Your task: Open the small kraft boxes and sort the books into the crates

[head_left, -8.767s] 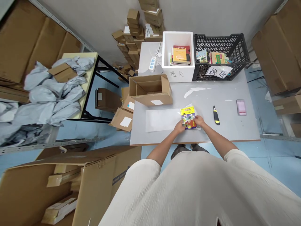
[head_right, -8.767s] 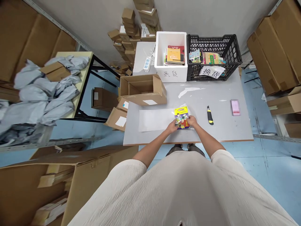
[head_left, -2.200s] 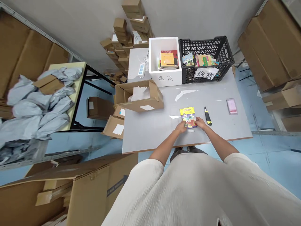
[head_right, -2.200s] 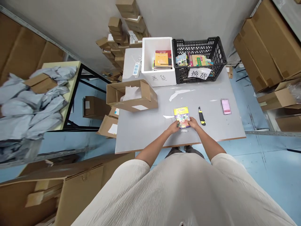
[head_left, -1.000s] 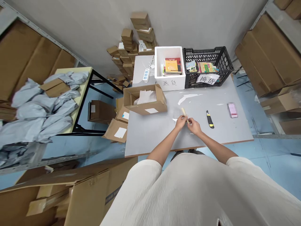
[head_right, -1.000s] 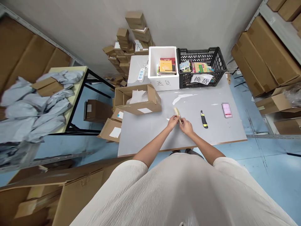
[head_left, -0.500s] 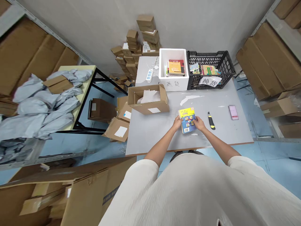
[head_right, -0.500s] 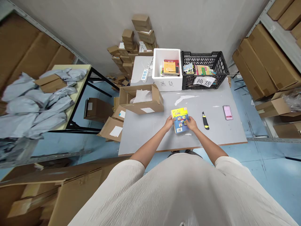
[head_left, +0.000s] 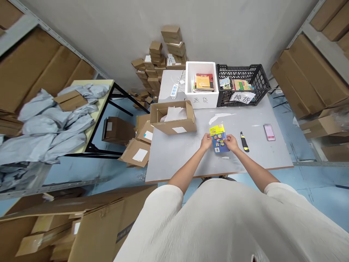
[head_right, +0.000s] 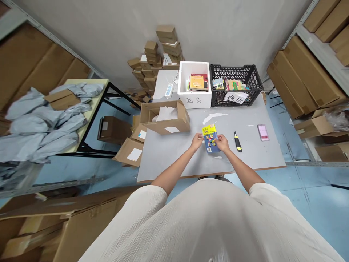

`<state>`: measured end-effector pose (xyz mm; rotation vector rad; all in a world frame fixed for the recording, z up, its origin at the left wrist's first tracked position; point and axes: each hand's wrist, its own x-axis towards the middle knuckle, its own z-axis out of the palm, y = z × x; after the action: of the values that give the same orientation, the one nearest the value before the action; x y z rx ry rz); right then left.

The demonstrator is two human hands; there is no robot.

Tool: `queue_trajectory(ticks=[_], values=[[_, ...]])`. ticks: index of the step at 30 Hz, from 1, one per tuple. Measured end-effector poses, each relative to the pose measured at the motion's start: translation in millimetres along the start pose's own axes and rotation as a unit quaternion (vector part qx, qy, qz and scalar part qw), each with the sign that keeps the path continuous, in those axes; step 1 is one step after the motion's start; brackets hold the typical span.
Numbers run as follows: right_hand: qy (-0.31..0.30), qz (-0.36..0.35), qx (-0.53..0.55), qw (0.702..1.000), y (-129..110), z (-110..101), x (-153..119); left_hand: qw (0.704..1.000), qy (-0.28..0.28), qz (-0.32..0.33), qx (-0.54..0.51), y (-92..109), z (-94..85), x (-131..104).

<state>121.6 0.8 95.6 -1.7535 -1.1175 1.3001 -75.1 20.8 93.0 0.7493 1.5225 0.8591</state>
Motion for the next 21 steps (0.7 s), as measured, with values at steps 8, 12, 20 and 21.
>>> queue_trajectory(ticks=[8, 12, 20, 21], values=[[0.001, -0.25, -0.311, 0.917, -8.3, 9.1, -26.6, 0.989, -0.063, -0.012, -0.131, 6.2, 32.5, -16.2], [-0.065, -0.29, -0.35, 0.888, -9.0, 8.3, -34.1, 0.992, -0.013, -0.026, -0.126, 4.1, 25.8, -9.4], [0.008, -0.201, -0.304, 0.931, 5.6, -14.2, -19.4, 0.988, 0.022, -0.026, -0.151, -1.7, 0.9, -4.3], [0.01, -0.18, -0.295, 0.938, 7.1, -17.4, -18.4, 0.988, 0.024, -0.03, -0.151, -1.6, -2.7, -4.0]])
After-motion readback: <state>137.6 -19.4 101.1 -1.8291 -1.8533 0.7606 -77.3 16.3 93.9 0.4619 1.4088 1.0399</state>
